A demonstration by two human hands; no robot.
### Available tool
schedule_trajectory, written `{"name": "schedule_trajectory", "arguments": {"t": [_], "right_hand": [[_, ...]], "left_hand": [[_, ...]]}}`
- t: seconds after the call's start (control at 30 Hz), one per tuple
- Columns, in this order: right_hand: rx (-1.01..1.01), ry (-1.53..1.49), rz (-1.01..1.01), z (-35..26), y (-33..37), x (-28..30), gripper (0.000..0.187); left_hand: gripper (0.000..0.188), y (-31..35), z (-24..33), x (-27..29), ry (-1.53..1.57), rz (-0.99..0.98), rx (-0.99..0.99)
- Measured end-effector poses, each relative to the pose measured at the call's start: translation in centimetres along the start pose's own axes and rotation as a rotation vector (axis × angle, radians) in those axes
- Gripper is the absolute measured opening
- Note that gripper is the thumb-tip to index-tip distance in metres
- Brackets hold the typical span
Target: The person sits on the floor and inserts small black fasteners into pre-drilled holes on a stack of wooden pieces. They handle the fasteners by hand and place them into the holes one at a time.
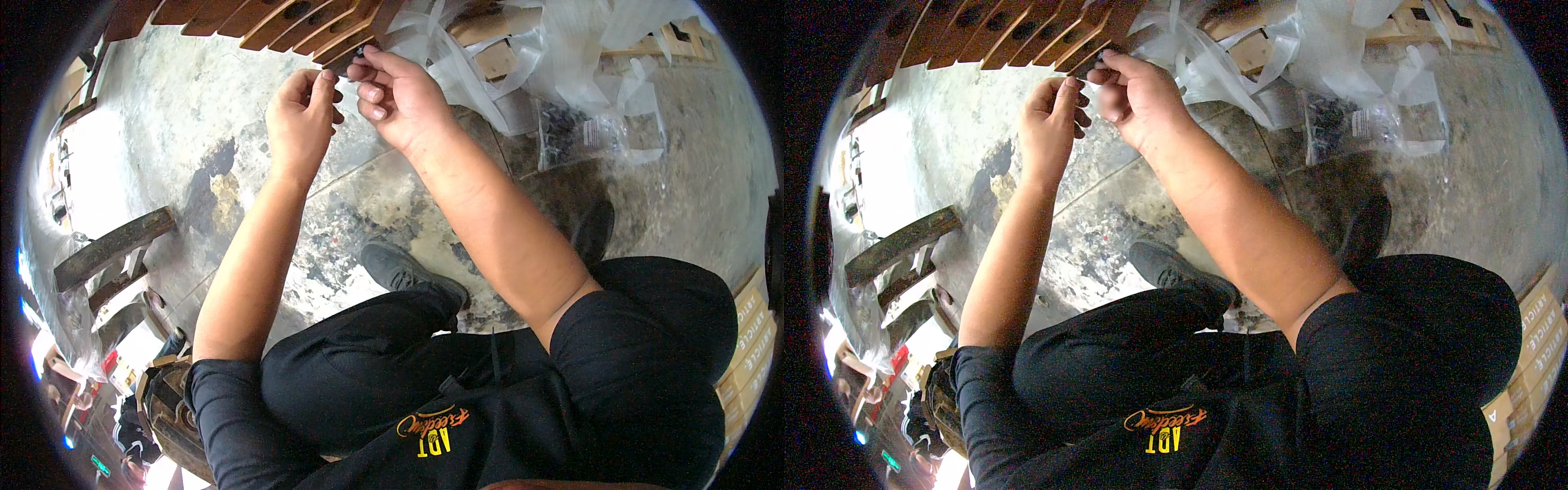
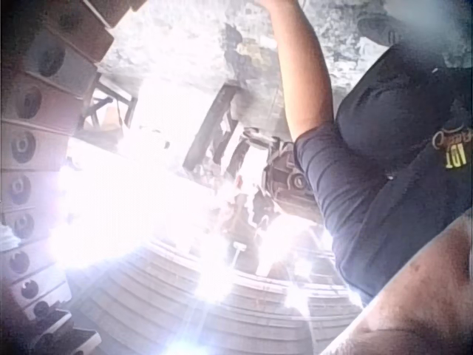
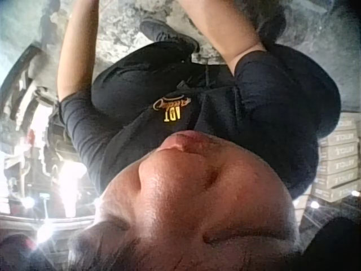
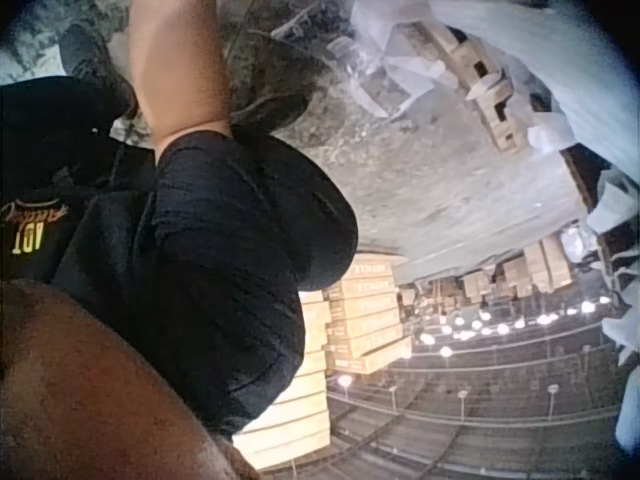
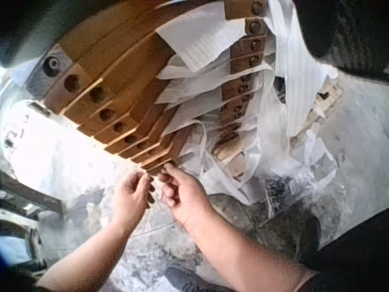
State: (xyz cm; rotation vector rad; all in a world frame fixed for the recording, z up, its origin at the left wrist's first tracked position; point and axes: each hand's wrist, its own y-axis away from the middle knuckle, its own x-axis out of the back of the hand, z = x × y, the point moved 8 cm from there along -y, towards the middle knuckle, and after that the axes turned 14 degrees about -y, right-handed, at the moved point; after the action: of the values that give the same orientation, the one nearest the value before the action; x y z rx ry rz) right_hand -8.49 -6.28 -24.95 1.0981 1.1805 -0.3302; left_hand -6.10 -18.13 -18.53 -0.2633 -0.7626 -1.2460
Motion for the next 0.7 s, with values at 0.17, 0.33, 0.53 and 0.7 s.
{"name": "schedule_trajectory", "arguments": {"t": [0.17, 0.33, 0.53, 0.7], "right_hand": [[-0.139, -0.228, -0.061, 1.8, 0.5, -1.0, 0.027], [-0.205, -0.366, -0.174, 2.0, 0.2, -1.9, 0.028], [-0.129, -0.259, -0.055, 1.8, 0.4, -1.3, 0.025], [-0.107, -0.279, -0.093, 1.8, 0.3, -1.7, 0.020]], "left_hand": [[0.026, 0.2, -0.6, 0.4, -0.030, 0.004, -0.021], [0.025, 0.0, -0.5, 0.2, 0.004, -0.006, -0.038], [0.023, 0.2, -0.7, 0.3, -0.006, -0.015, -0.037], [0.022, 0.1, -0.4, 0.0, 0.021, -0.026, -0.035]]}}
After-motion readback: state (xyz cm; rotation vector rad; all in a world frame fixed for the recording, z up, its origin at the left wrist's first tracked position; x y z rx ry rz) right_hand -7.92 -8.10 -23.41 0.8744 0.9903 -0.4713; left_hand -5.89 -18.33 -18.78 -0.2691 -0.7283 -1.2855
